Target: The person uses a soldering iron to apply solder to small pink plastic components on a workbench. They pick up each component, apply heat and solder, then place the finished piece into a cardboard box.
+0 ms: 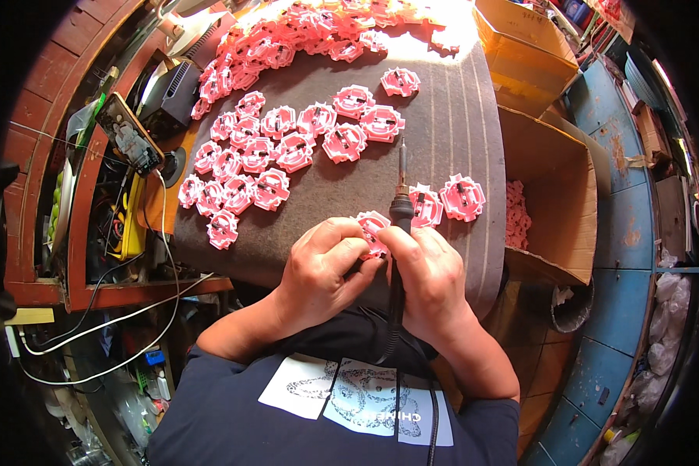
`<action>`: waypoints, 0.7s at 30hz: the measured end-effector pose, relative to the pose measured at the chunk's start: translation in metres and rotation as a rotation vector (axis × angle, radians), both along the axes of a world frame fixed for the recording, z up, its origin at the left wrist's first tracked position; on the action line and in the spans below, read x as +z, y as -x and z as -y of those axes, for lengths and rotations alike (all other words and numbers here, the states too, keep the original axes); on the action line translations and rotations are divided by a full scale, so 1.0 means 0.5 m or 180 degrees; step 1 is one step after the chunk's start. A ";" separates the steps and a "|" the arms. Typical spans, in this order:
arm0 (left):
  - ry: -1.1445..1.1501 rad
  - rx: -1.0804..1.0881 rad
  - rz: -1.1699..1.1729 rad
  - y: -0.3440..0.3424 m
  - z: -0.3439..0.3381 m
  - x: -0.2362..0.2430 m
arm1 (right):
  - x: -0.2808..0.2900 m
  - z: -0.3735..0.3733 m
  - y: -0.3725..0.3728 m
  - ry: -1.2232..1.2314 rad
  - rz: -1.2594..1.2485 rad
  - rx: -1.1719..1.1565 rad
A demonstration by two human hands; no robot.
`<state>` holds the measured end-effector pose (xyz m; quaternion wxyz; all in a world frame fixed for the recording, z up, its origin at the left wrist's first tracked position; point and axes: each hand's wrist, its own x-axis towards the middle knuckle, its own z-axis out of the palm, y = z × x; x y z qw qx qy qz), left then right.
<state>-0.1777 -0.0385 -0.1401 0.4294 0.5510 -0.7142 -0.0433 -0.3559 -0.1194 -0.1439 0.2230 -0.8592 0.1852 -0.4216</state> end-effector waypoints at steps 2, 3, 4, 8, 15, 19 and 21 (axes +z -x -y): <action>-0.0037 -0.0050 0.0111 -0.002 -0.003 0.004 | 0.004 0.001 0.002 0.0001 0.0012 0.0027; -0.0058 -0.0086 0.0167 -0.004 -0.005 0.007 | 0.006 0.001 0.005 -0.0012 -0.0034 0.0081; -0.0076 -0.0086 0.0271 -0.005 -0.009 0.012 | 0.008 0.001 0.009 -0.0026 -0.0080 0.0136; -0.0027 -0.0073 0.0379 -0.010 -0.023 0.018 | 0.015 -0.011 0.010 -0.0180 -0.0101 0.0217; -0.0224 -0.0247 -0.0589 0.000 -0.028 0.012 | 0.011 -0.014 -0.002 -0.0328 0.0140 0.0218; -0.0382 -0.0317 -0.0506 -0.008 -0.013 0.004 | -0.001 -0.012 -0.004 -0.0348 0.0279 0.0185; -0.0321 -0.0355 -0.0494 -0.011 -0.007 0.005 | -0.001 -0.012 -0.008 -0.0322 0.0317 0.0166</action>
